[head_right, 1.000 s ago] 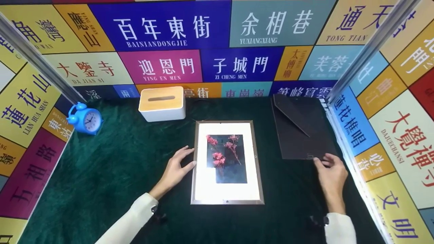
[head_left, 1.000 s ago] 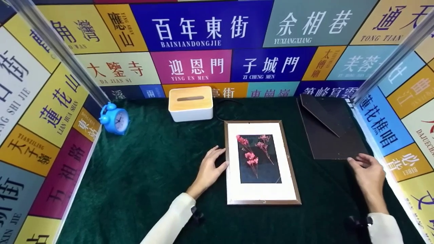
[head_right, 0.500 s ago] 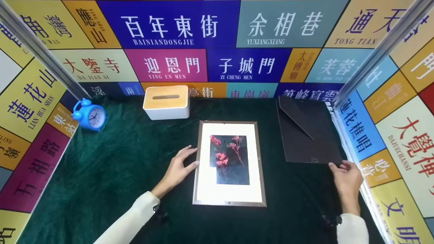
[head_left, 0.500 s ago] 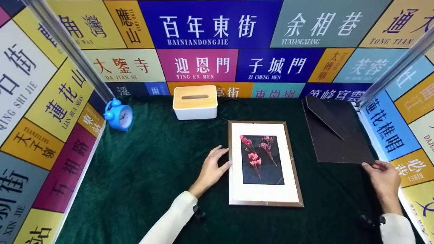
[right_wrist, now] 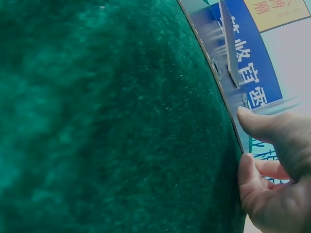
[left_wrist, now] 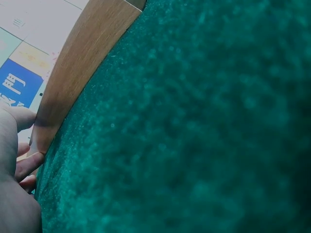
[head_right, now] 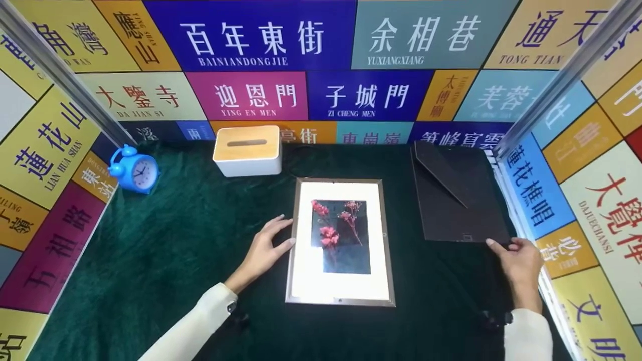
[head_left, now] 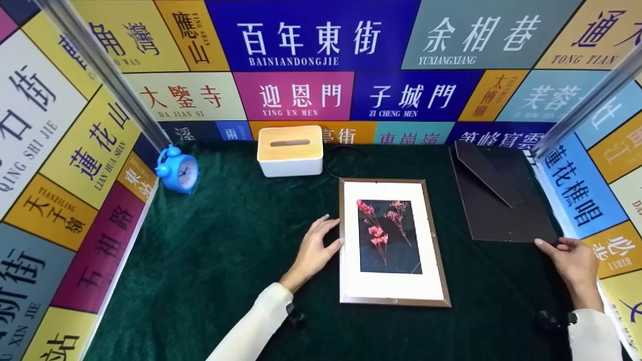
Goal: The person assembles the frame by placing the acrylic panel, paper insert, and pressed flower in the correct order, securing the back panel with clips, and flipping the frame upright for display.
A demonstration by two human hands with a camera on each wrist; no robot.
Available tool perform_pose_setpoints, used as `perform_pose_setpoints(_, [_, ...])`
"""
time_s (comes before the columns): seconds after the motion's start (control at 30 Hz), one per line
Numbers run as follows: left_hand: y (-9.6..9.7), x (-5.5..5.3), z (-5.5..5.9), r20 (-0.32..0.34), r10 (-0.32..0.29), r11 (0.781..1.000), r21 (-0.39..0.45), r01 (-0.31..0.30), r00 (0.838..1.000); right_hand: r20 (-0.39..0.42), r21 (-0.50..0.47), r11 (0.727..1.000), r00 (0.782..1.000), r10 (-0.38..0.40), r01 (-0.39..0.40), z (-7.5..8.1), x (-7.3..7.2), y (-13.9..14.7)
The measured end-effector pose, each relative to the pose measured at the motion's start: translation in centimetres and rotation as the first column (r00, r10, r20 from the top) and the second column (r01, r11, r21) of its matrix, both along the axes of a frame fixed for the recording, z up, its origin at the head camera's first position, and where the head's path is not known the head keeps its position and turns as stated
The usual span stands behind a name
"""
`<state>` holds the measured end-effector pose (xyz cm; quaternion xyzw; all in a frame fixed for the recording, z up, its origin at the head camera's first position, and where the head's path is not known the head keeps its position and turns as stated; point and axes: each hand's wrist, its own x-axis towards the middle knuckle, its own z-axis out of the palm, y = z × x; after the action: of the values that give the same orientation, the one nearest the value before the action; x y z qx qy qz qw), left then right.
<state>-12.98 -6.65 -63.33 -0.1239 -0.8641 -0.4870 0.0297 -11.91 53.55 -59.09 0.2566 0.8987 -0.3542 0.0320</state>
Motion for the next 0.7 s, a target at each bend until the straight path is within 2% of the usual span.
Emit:
perform_pose_setpoints(0.23, [0.0,0.1,-0.1,0.018,0.007,1.0,-0.002,-0.007,1.0,0.043,-0.033,0.999,0.999,0.0,0.002,0.6,-0.6,-0.4])
perform_pose_setpoints(0.47, [0.1,0.0,-0.2,0.017,0.005,1.0,-0.004,-0.005,1.0,0.065,-0.091,0.995,0.997,-0.034,0.04,0.9,-1.5,-0.7])
perform_pose_setpoints(0.7, [0.0,0.0,0.1,0.009,0.002,1.0,-0.002,-0.002,1.0,0.127,-0.112,0.993,0.992,-0.019,0.034,1.7,-2.5,-0.9])
